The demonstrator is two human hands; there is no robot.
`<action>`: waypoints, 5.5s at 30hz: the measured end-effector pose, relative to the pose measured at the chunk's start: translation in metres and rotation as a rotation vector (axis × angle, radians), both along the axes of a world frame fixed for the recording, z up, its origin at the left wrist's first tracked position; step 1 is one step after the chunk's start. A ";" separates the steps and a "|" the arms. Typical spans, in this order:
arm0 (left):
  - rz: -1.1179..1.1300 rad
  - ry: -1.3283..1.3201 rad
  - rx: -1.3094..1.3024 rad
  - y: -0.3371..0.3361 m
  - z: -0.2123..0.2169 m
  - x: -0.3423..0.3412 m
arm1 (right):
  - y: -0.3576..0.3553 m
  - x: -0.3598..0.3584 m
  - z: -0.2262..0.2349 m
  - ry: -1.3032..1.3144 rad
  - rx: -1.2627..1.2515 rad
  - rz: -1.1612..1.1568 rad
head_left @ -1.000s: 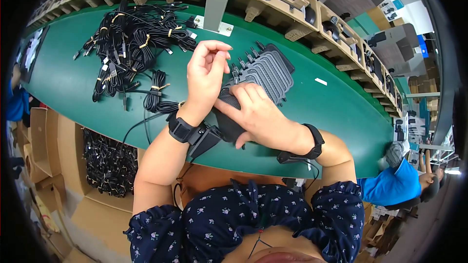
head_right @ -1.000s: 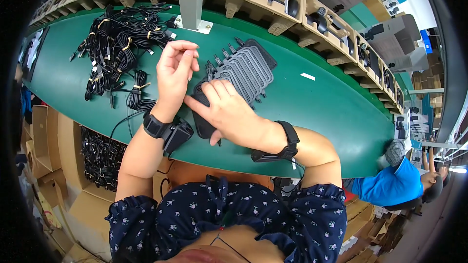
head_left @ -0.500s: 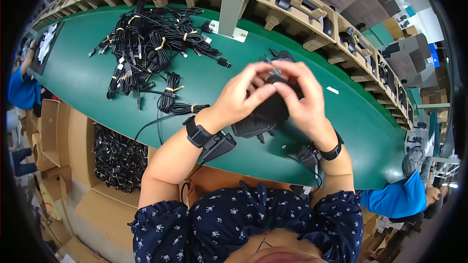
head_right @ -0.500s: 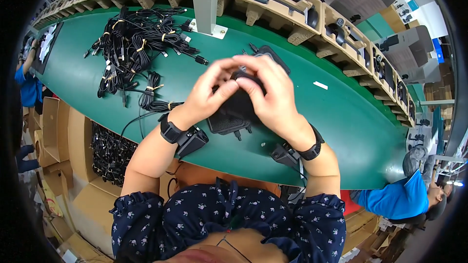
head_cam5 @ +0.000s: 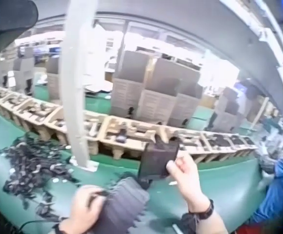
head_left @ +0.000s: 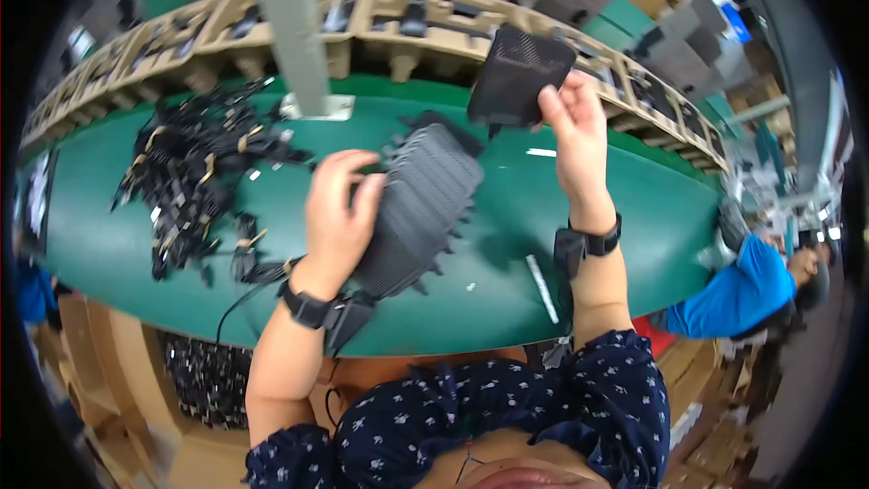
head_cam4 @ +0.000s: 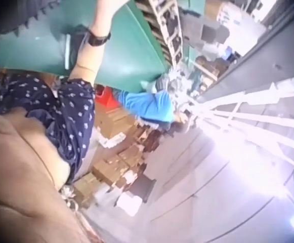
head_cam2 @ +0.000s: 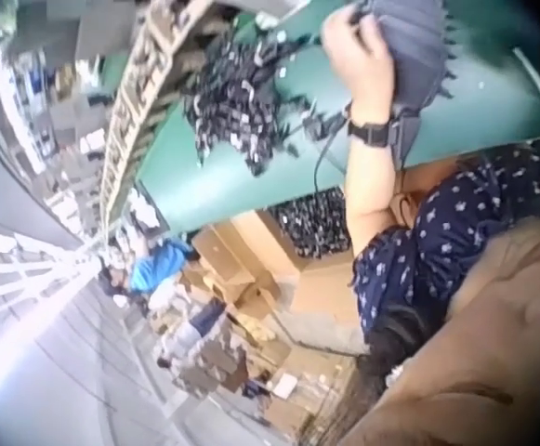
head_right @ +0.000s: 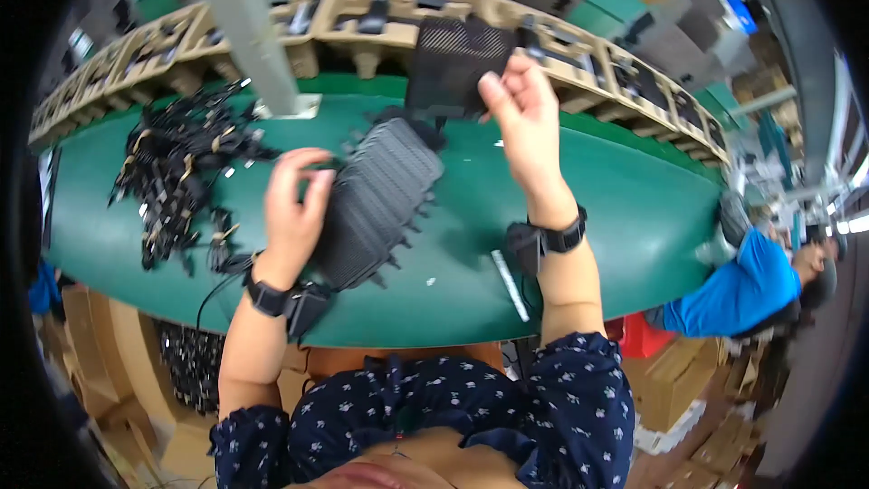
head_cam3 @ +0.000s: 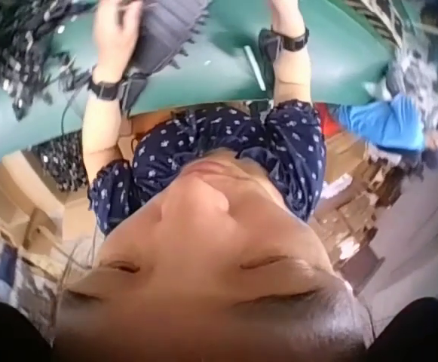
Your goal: Arranging plastic electronic housings from a bulk box onto a production line tray.
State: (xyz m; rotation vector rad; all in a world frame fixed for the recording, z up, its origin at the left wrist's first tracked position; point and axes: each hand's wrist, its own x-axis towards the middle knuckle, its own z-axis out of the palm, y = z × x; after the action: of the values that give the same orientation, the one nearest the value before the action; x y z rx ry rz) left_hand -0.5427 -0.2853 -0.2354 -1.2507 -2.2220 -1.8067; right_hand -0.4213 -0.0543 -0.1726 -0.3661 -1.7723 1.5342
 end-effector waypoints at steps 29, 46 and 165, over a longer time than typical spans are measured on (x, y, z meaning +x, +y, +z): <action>0.301 0.437 -0.207 0.003 -0.016 -0.031 | 0.195 0.005 -0.014 -0.719 1.187 -0.917; -0.079 -0.257 0.053 0.001 -0.029 -0.022 | -0.166 -0.217 -0.032 -0.269 1.351 0.410; 0.049 -0.037 0.092 -0.020 -0.012 -0.057 | -0.096 -0.128 -0.023 -0.064 0.651 0.331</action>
State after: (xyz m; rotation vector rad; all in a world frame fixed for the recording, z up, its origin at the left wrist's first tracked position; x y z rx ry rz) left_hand -0.6002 -0.3050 -0.2472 -1.1463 -2.1401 -1.9050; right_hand -0.5496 -0.1501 -0.1953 0.2125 -2.3421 1.0615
